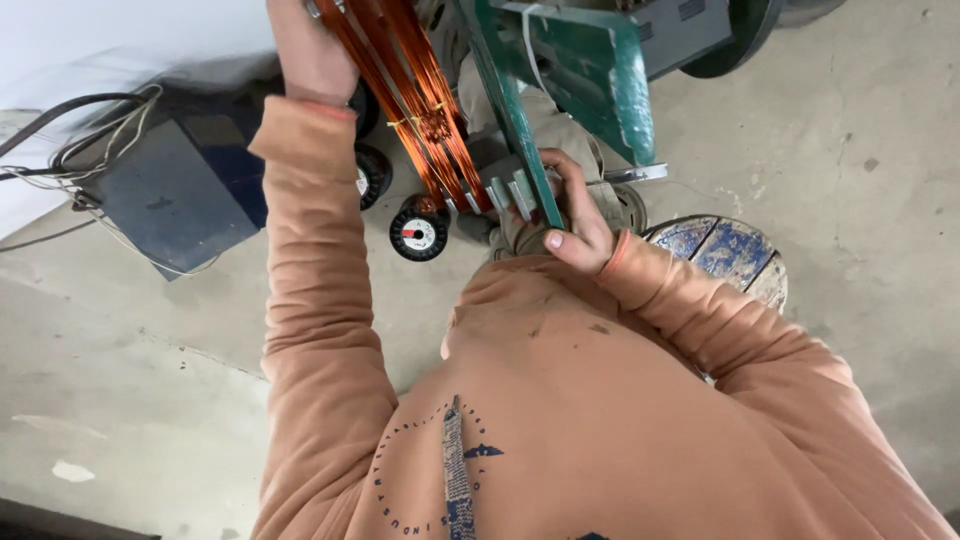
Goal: Winding copper wire into coils using a manual machine and securing the finished coil.
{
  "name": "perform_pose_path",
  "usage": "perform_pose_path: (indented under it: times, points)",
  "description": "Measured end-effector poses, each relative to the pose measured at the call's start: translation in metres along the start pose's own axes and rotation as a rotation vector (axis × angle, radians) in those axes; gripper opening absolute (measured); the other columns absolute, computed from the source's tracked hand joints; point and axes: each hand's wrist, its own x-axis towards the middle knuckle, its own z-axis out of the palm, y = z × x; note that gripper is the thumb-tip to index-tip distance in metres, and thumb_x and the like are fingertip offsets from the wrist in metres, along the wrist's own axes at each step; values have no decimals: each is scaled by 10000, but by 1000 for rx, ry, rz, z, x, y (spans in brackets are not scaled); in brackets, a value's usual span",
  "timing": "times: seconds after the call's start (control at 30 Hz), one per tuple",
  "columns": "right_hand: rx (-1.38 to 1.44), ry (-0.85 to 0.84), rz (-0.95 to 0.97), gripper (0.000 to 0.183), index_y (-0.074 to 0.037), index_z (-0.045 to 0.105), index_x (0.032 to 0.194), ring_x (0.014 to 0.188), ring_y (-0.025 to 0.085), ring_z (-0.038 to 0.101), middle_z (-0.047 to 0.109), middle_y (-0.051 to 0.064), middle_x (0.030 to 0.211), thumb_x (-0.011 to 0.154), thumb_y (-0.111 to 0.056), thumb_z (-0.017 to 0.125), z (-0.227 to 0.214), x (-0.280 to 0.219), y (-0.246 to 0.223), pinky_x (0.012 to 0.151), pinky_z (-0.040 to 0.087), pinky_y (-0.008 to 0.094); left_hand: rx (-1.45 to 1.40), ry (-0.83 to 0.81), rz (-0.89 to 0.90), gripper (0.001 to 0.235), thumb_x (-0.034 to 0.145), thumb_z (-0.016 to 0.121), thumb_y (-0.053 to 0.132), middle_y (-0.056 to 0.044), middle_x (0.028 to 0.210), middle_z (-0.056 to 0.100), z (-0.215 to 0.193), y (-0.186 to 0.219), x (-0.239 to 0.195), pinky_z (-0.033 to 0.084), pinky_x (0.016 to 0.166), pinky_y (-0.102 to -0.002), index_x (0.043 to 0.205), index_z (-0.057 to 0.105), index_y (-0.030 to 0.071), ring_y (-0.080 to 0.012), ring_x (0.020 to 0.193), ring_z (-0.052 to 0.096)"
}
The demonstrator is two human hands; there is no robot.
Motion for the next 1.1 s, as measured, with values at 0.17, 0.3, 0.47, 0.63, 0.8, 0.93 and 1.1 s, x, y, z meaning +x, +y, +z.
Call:
perform_pose_path:
  times: [0.17,0.3,0.47,0.63,0.8,0.93,1.1]
  points:
    - [-470,125,-161,603,2,473,1439,1044,239,665,656,161,1192,1063,-467,500,-61,-6,-7,932,540,368,-819,54,-344,591,1100,650,0,-132,1548,531,-36,127,-28,522,1107,-366,1600,351,103,-238,1389,579]
    - [-853,580,46,396,-36,671,1280,900,261,743,736,143,1016,1071,-371,643,-126,2,29,802,585,378,-1110,104,-655,578,1137,566,235,-159,1574,545,-39,175,-69,472,1091,-333,1614,349,-10,-230,1376,571]
    - [-1166,627,138,455,-56,672,1130,842,371,698,734,153,948,1000,-483,760,-178,38,82,719,543,468,-1097,-17,-626,591,1109,607,278,-154,1385,649,-27,214,-64,537,1084,-381,1581,377,7,-236,1206,667]
    - [-1259,597,143,497,-60,672,1062,818,414,682,736,153,895,923,-518,806,-174,62,99,687,525,511,-978,15,-568,556,1104,674,223,-117,1282,663,-17,212,-72,539,1050,-392,1549,424,4,-227,1118,676]
    - [-905,673,-37,354,-42,670,1144,751,305,692,729,121,873,954,-325,770,-180,69,119,651,556,414,-1039,57,-592,587,1061,698,216,-110,1314,655,-12,209,-74,535,1081,-401,1551,435,29,-239,1155,674]
    - [-286,737,88,270,-15,695,1155,680,199,646,699,63,828,1041,-260,706,-207,61,139,614,518,350,-1084,53,-582,613,1038,716,205,-107,1333,650,-12,210,-73,526,1086,-392,1550,428,31,-238,1166,667]
    - [324,790,296,334,-73,666,1302,637,118,608,672,13,786,1037,-270,616,-166,12,93,566,481,267,-1054,59,-531,555,1040,744,127,-105,1250,650,-9,206,-72,519,1028,-360,1509,478,-7,-218,1099,647]
